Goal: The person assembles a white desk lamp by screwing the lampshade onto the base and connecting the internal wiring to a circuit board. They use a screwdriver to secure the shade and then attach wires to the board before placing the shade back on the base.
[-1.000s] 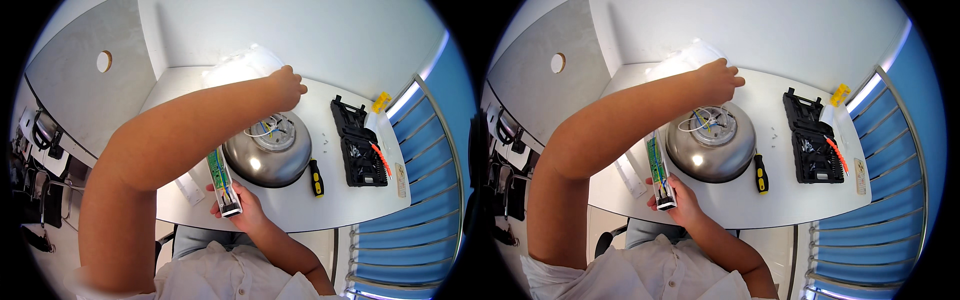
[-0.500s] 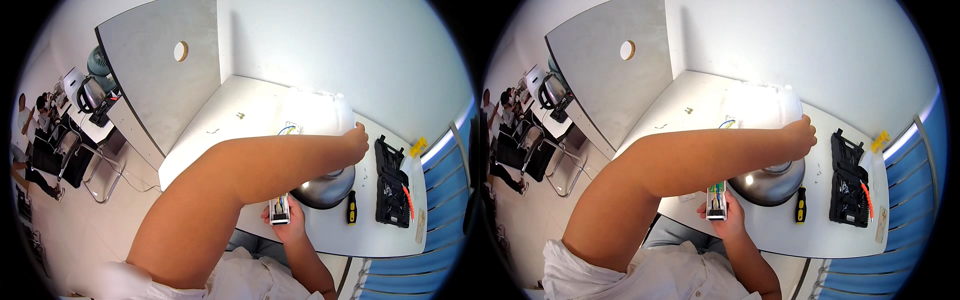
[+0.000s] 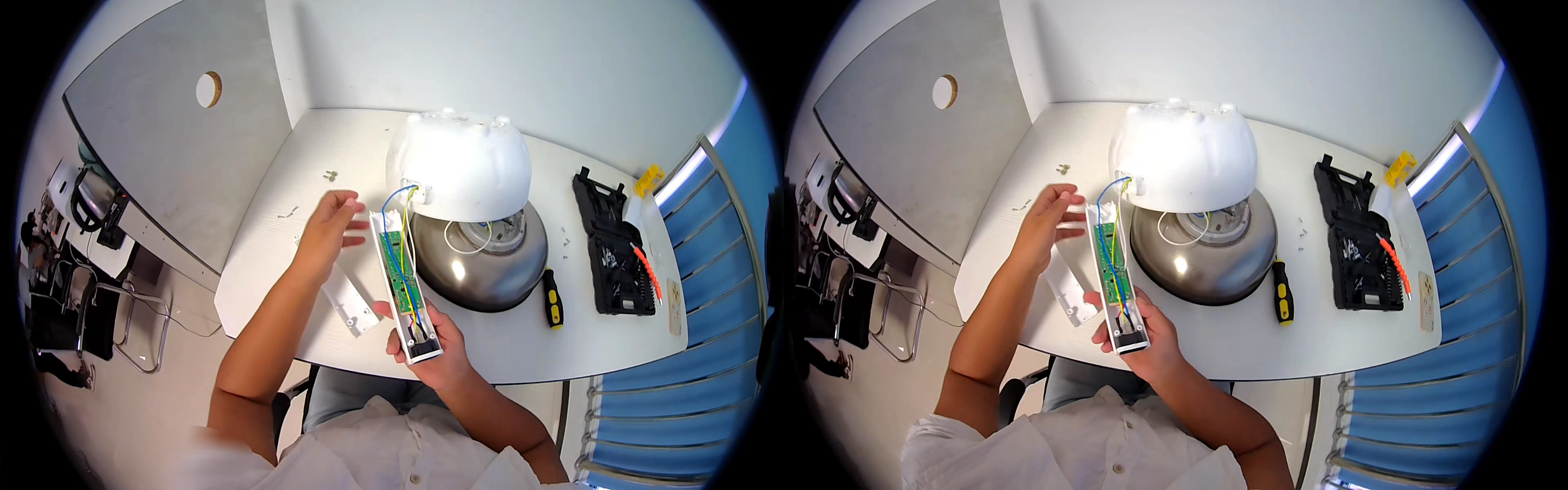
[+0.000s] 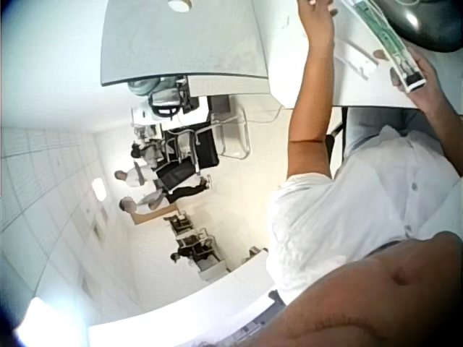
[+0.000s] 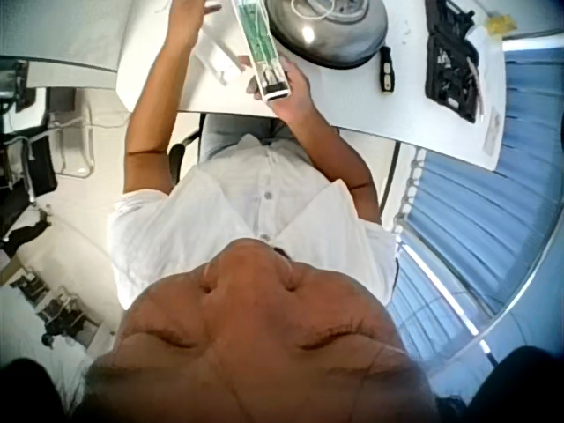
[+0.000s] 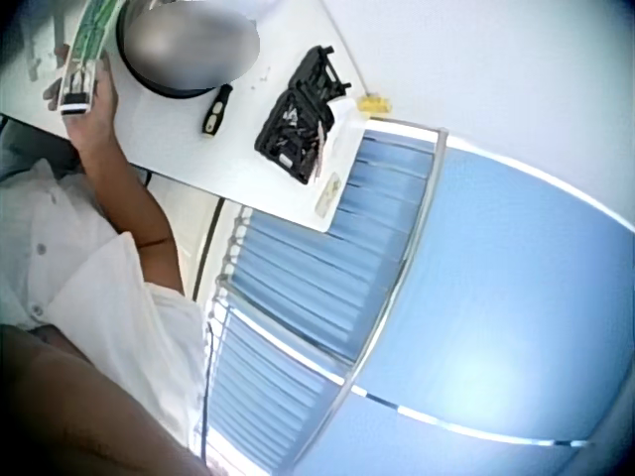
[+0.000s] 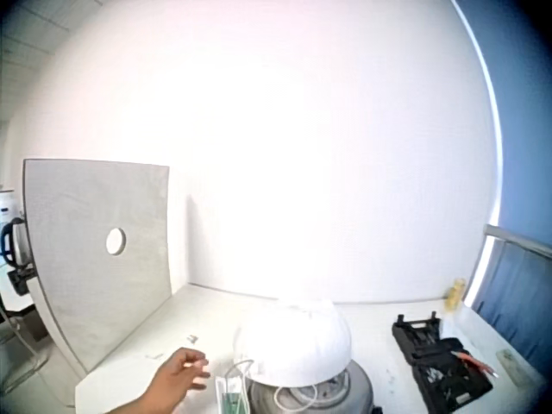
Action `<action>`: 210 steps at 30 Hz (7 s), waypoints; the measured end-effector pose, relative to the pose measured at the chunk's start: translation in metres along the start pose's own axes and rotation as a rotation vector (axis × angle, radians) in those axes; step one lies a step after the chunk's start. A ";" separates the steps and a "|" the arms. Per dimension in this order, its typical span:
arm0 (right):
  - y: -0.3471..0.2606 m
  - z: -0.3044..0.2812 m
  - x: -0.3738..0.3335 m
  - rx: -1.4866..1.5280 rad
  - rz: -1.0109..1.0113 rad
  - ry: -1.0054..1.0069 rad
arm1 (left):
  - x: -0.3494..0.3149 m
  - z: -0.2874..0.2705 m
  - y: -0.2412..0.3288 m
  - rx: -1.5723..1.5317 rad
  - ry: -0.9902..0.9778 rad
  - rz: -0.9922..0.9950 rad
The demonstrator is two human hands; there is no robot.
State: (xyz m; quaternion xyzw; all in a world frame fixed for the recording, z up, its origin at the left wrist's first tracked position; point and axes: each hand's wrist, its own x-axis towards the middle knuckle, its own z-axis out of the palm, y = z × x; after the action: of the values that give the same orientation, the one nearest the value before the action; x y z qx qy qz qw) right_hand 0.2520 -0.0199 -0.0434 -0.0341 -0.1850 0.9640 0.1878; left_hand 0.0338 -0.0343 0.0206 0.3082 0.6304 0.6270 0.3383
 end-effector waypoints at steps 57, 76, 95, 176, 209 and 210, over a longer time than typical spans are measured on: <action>-0.049 0.024 0.095 -2.341 -1.165 -0.328 | 0.015 -0.012 -0.029 -0.636 -0.384 -0.198; -0.048 0.024 0.097 -2.345 -1.211 -0.338 | 0.001 -0.008 -0.011 -0.547 -0.276 -0.151; -0.049 0.027 0.086 -2.002 -0.868 -0.302 | 0.007 -0.018 -0.009 -0.644 -0.372 -0.173; -0.038 0.030 0.084 -1.941 -0.992 -0.456 | 0.015 -0.013 -0.029 -0.931 -0.514 -0.032; -0.041 0.022 0.088 -1.914 -1.098 -0.516 | 0.011 -0.011 -0.028 -0.960 -0.560 0.047; -0.041 0.022 0.088 -1.920 -1.096 -0.522 | 0.011 -0.011 -0.028 -0.959 -0.563 0.050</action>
State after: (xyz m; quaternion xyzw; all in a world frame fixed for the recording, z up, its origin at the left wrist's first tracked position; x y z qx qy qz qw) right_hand 0.1817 0.0407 -0.0080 0.1236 -0.8709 0.1896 0.4363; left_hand 0.0196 -0.0327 -0.0077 0.2903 0.1524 0.7450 0.5809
